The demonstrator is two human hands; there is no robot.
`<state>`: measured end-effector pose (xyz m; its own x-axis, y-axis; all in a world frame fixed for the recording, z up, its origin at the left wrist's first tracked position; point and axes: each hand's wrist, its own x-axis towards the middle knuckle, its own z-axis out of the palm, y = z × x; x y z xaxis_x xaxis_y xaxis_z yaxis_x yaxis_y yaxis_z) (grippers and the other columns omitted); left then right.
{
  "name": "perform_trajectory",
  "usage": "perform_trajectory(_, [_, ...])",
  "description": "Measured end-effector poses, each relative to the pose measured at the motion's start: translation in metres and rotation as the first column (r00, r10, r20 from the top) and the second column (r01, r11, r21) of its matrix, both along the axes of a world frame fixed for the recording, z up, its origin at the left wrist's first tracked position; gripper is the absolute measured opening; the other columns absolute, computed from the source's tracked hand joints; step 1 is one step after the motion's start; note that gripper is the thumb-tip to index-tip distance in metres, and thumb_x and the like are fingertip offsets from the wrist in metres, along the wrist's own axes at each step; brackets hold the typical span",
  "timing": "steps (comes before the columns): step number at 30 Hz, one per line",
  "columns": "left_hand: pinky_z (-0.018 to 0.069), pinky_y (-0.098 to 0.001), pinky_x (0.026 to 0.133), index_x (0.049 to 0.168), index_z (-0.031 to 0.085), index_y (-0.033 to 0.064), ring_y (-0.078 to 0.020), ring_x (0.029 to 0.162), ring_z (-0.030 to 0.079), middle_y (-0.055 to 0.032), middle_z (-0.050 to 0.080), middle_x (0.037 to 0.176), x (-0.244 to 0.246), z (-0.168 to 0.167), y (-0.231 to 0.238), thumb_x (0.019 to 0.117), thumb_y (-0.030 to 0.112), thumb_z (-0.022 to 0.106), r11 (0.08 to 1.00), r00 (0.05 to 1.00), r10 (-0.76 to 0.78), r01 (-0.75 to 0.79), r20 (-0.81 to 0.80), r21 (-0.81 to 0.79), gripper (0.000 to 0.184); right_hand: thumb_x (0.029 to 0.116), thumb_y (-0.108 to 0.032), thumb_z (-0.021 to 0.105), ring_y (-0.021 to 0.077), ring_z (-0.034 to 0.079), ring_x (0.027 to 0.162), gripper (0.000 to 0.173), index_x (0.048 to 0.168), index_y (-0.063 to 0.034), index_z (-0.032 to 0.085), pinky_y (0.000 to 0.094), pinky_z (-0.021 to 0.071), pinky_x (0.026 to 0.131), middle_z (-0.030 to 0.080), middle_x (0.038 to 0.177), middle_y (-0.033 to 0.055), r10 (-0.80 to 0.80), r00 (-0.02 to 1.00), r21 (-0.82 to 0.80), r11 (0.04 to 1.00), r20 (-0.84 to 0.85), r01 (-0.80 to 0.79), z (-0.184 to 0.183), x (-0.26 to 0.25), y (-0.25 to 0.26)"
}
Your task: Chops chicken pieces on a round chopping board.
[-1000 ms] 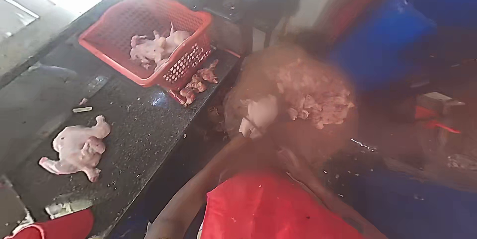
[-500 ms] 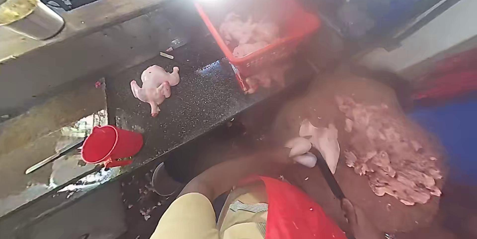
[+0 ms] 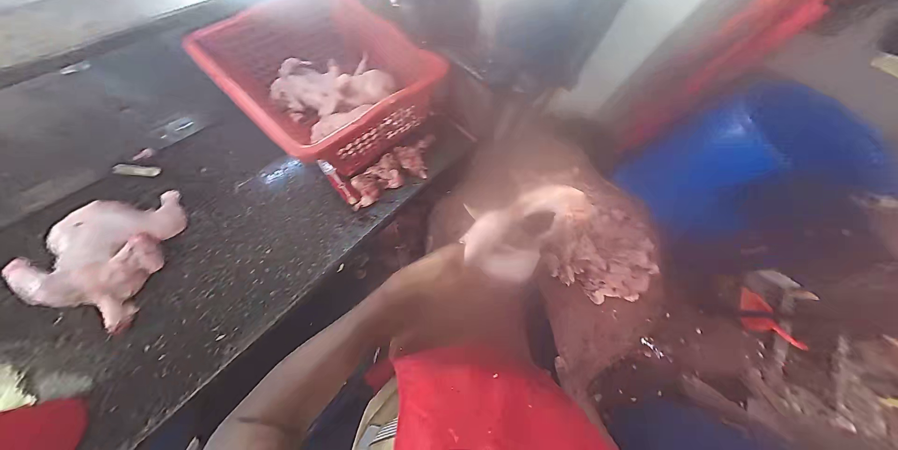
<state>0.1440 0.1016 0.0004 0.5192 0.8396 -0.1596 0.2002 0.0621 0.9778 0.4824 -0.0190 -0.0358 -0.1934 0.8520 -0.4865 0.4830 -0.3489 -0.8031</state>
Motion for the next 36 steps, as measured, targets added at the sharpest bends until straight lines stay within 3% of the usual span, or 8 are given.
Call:
perform_trajectory(1, [0.0593,-0.0392,0.081,0.110,0.070,0.0070,-0.0133,0.086,0.071,-0.0034,0.073,0.094,0.000,0.009,0.006,0.0976,0.025,0.060,0.995,0.976,0.043,-0.022,-0.215,0.097,0.024,0.1128,-0.008,0.023,0.0094,0.056,0.099,0.037,0.126,0.0040,0.055,0.0257,0.0439,0.095,0.061,0.108,0.0097,-0.046,0.974,-0.411,0.901,0.223,0.136,0.026,-0.016,0.021])
perform_trajectory(5, [0.0520,-0.0628,0.089,0.113,0.066,0.0014,-0.0419,0.106,0.068,-0.0227,0.070,0.106,0.032,-0.009,0.032,0.1000,0.029,0.053,0.985,0.611,0.119,0.027,-0.782,0.171,0.033,0.1108,-0.037,0.021,0.0014,0.048,0.059,0.053,0.097,-0.0047,0.060,0.0211,0.0458,0.058,0.052,0.068,-0.0061,-0.262,0.964,-0.104,0.961,-0.042,0.257,-0.104,0.013,0.010])
perform_trajectory(10, [0.0504,-0.0696,0.087,0.121,0.065,-0.0026,-0.0507,0.111,0.063,-0.0293,0.066,0.119,0.040,-0.110,0.043,0.0994,0.017,0.054,0.997,0.368,-0.072,0.043,-0.927,-0.060,0.031,0.1067,-0.056,0.020,0.0077,0.037,0.050,0.060,0.102,-0.0094,0.057,0.0278,0.0375,0.047,0.040,0.064,-0.0069,-0.247,0.950,0.040,0.965,-0.189,0.258,-0.045,-0.013,0.069])
perform_trajectory(16, [0.0513,-0.0691,0.087,0.121,0.066,-0.0014,-0.0488,0.113,0.064,-0.0272,0.067,0.121,0.029,-0.119,0.034,0.0993,0.020,0.056,0.992,0.327,-0.121,0.083,-0.937,-0.099,0.032,0.0918,-0.081,0.038,-0.0014,0.048,0.057,0.062,0.092,-0.0236,0.061,0.0190,0.0427,0.052,0.051,0.068,-0.0131,0.185,0.741,0.573,0.758,-0.646,0.311,0.075,-0.056,0.114])
perform_trajectory(21, [0.0526,-0.0675,0.086,0.121,0.066,-0.0003,-0.0483,0.111,0.065,-0.0264,0.068,0.118,0.023,-0.128,0.028,0.1001,0.019,0.054,0.994,0.357,-0.094,0.083,-0.930,-0.068,0.030,0.0984,-0.076,0.027,-0.0005,0.055,0.070,0.074,0.094,-0.0107,0.062,0.0201,0.0495,0.067,0.057,0.075,-0.0059,0.151,0.937,0.666,0.739,-0.314,0.104,0.002,-0.086,0.113])
perform_trajectory(27, [0.0524,-0.0670,0.089,0.124,0.065,0.0013,-0.0467,0.115,0.064,-0.0257,0.066,0.124,0.005,-0.134,0.010,0.0972,0.013,0.057,0.997,0.466,-0.033,-0.042,-0.884,-0.059,0.030,0.1128,-0.044,0.021,0.0236,0.053,0.070,0.059,0.120,0.0007,0.059,0.0447,0.0495,0.068,0.055,0.085,0.0125,0.250,0.958,-0.214,0.952,0.139,-0.217,-0.053,-0.071,0.113])
perform_trajectory(33, [0.0511,-0.0643,0.095,0.120,0.070,0.0081,-0.0416,0.120,0.063,-0.0199,0.068,0.123,-0.002,-0.149,-0.011,0.0974,0.029,0.060,0.993,0.542,0.081,-0.121,-0.836,0.018,0.033,0.1009,-0.070,0.035,0.0002,0.043,0.056,0.067,0.109,-0.0087,0.059,0.0208,0.0412,0.052,0.045,0.070,-0.0104,0.117,0.926,0.289,0.957,-0.359,-0.009,-0.015,-0.099,0.108])
perform_trajectory(36, [0.0508,-0.0626,0.097,0.122,0.069,0.0077,-0.0401,0.122,0.062,-0.0192,0.068,0.126,-0.001,-0.147,-0.008,0.0979,0.030,0.060,0.994,0.522,0.067,-0.107,-0.850,0.012,0.034,0.1022,-0.070,0.029,0.0100,0.060,0.072,0.078,0.112,-0.0013,0.065,0.0291,0.0540,0.067,0.063,0.085,0.0056,0.173,0.978,0.506,0.858,-0.117,-0.091,-0.050,-0.099,0.116])
